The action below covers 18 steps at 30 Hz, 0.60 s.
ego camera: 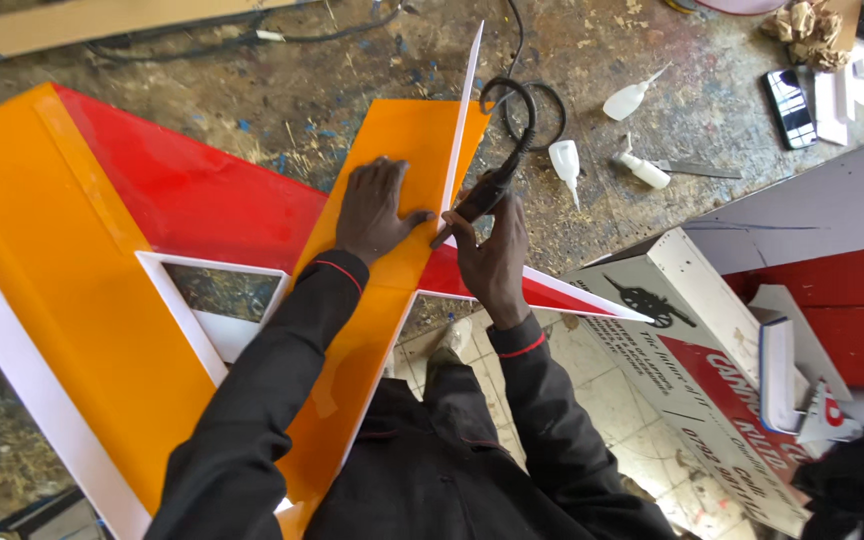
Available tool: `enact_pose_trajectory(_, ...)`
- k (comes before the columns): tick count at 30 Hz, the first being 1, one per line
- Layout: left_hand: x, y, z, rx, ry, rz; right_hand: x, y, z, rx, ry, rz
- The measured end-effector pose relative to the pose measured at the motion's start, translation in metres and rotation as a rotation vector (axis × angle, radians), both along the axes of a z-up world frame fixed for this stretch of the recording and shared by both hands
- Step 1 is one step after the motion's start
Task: The person uses a hot glue gun to attach white plastic strips to the edges of a red and orange signboard. They apply glue along the seams, press the strips into place, and occasionally adjust the board's position on the workbench.
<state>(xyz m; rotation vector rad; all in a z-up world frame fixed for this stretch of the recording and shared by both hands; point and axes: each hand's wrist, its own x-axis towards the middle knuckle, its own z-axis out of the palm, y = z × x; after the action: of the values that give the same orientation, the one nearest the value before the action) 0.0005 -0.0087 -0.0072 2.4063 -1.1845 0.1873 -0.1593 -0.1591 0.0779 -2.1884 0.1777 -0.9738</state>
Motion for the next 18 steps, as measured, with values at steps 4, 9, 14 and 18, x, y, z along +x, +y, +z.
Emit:
enact_pose_trajectory(4,0.0019,0.0039,0.0053,-0.044,0.081,-0.015,0.0002,0.0036,0.0054,-0.003,0.015,0.004)
enact_pose_trajectory(9,-0.0018,0.0027,0.0032,-0.042,-0.121,0.027,0.0002,0.0033,0.0105,-0.014,0.009,0.020)
enact_pose_trajectory(14,0.0018,0.0039,0.0053,-0.100,0.111,-0.066,0.0019,0.0034,0.0070,-0.005,0.004,0.021)
enact_pose_trajectory(18,0.0054,0.0089,0.0031,-0.195,0.287,-0.073,-0.0006,0.0041,0.0030,0.007,0.018,0.025)
